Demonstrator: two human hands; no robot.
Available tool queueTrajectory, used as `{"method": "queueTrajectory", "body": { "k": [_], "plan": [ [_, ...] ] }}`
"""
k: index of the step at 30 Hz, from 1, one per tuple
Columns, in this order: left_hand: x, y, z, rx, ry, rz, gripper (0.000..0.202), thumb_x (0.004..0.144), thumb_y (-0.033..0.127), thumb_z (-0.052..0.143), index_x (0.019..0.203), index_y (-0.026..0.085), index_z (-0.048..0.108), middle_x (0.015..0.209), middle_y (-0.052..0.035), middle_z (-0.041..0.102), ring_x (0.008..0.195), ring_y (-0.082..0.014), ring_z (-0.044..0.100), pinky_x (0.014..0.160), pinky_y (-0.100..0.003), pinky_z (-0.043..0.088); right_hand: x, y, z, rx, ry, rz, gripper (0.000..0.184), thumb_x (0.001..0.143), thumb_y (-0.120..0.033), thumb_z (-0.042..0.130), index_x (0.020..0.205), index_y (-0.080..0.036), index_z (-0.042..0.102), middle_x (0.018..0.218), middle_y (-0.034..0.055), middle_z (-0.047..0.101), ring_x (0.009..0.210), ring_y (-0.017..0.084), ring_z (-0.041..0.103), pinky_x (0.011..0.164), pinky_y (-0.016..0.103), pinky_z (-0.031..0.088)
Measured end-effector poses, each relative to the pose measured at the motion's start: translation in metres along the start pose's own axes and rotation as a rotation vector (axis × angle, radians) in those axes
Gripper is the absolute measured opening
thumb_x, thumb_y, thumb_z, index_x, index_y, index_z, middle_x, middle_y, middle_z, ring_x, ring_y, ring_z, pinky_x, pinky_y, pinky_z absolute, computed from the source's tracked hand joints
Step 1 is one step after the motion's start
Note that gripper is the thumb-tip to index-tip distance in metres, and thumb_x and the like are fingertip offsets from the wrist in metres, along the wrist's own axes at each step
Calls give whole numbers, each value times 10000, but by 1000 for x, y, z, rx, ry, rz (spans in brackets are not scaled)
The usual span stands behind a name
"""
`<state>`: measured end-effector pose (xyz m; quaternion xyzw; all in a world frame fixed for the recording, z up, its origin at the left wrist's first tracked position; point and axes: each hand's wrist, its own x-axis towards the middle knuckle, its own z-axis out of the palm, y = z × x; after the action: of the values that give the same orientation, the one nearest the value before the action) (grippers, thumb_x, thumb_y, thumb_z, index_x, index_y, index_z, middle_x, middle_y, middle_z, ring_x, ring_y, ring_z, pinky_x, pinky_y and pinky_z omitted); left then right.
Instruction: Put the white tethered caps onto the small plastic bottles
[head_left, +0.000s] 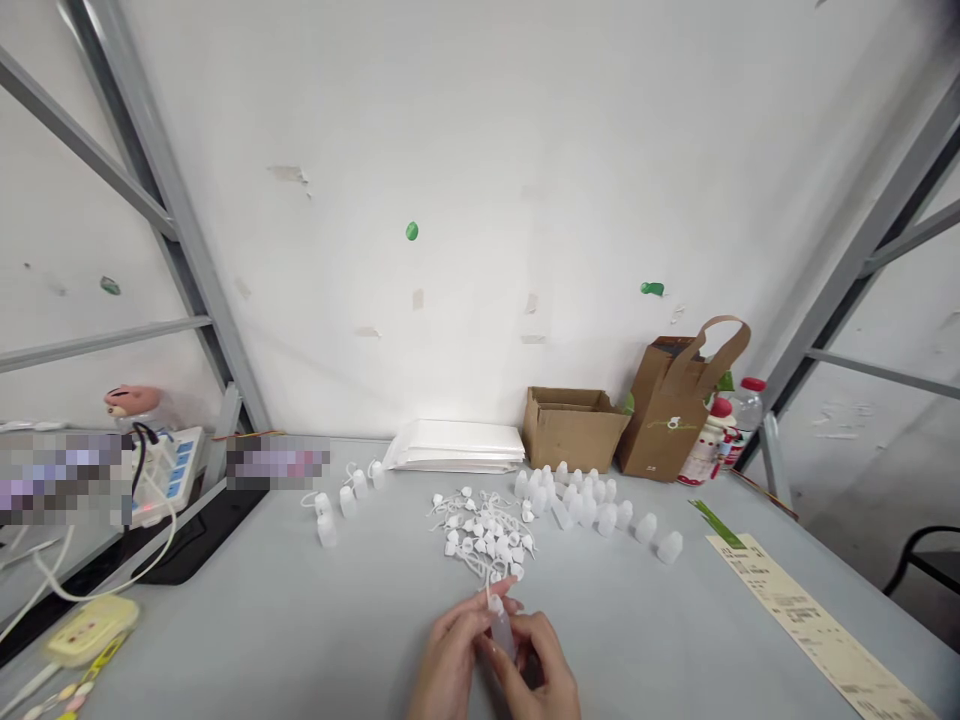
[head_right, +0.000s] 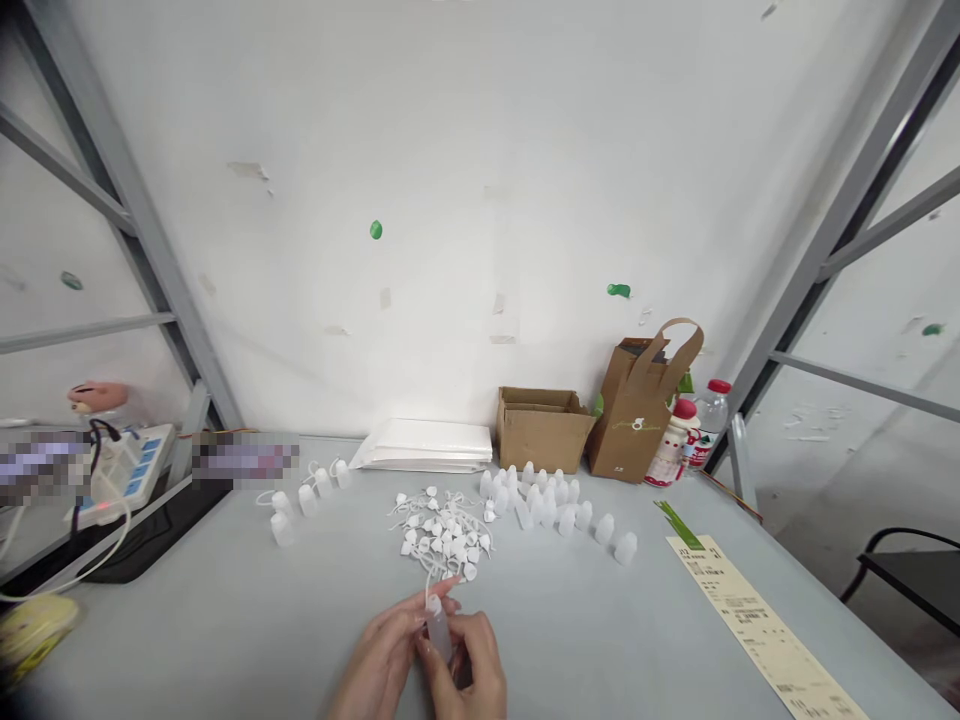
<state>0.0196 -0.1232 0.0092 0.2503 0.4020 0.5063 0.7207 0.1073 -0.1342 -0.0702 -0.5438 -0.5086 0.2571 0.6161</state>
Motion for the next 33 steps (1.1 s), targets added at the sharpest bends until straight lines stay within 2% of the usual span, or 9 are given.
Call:
{"method": "queueTrajectory", "body": {
  "k": [5, 10, 14, 19, 23, 26, 33],
  "plan": [
    [3, -2, -4, -54, -50, -17, 297, 572, 254, 617, 823, 130, 715, 769, -70, 704, 858, -248, 597, 822, -352, 404, 1, 3, -1, 50, -18, 16, 256, 708, -469, 631, 683, -215, 648, 592, -31, 474, 501, 127, 426, 500, 222, 353],
    [8, -6, -10, -86, -92, -61, 311, 573, 233, 594, 843, 114, 691, 763, -84, 682, 880, -254, 588, 810, -352, 404, 1, 6, -1, 88, -42, 34, 227, 711, -440, 632, 696, -216, 658, 602, -23, 491, 512, 132, 433, 505, 218, 357],
    [14, -13, -11, -87, -127, -27, 220, 608, 251, 612, 801, 151, 652, 776, -65, 666, 778, -223, 597, 719, -338, 425, 2, 5, -1, 96, -27, 36, 209, 711, -422, 631, 699, -214, 645, 604, -21, 505, 508, 132, 425, 495, 218, 352],
    [14, -16, -8, 10, -97, 21, 197, 617, 302, 638, 742, 150, 634, 789, -64, 664, 682, -184, 581, 647, -307, 431, 1, 1, -1, 40, 29, 25, 208, 710, -419, 630, 680, -213, 632, 571, -35, 462, 487, 125, 407, 481, 219, 339],
    [12, -10, -6, 86, -94, 20, 199, 619, 287, 620, 752, 144, 654, 777, -65, 674, 711, -197, 593, 671, -311, 444, 0, -2, -1, 26, 45, 20, 220, 716, -428, 626, 661, -216, 630, 571, -35, 453, 487, 127, 403, 477, 224, 335],
    [12, -7, -8, 175, -138, 28, 206, 634, 303, 605, 759, 150, 665, 774, -61, 684, 735, -216, 604, 676, -313, 447, 0, -3, -1, 36, 34, 21, 232, 719, -437, 624, 645, -218, 629, 568, -32, 453, 491, 129, 401, 480, 227, 332],
    [9, 2, -10, 404, -139, 130, 230, 648, 318, 571, 767, 172, 704, 794, -45, 713, 859, -238, 601, 777, -302, 432, 3, -3, -5, 136, -12, 87, 229, 655, -448, 681, 687, -222, 656, 571, -25, 472, 487, 129, 420, 470, 221, 364]
  ]
}}
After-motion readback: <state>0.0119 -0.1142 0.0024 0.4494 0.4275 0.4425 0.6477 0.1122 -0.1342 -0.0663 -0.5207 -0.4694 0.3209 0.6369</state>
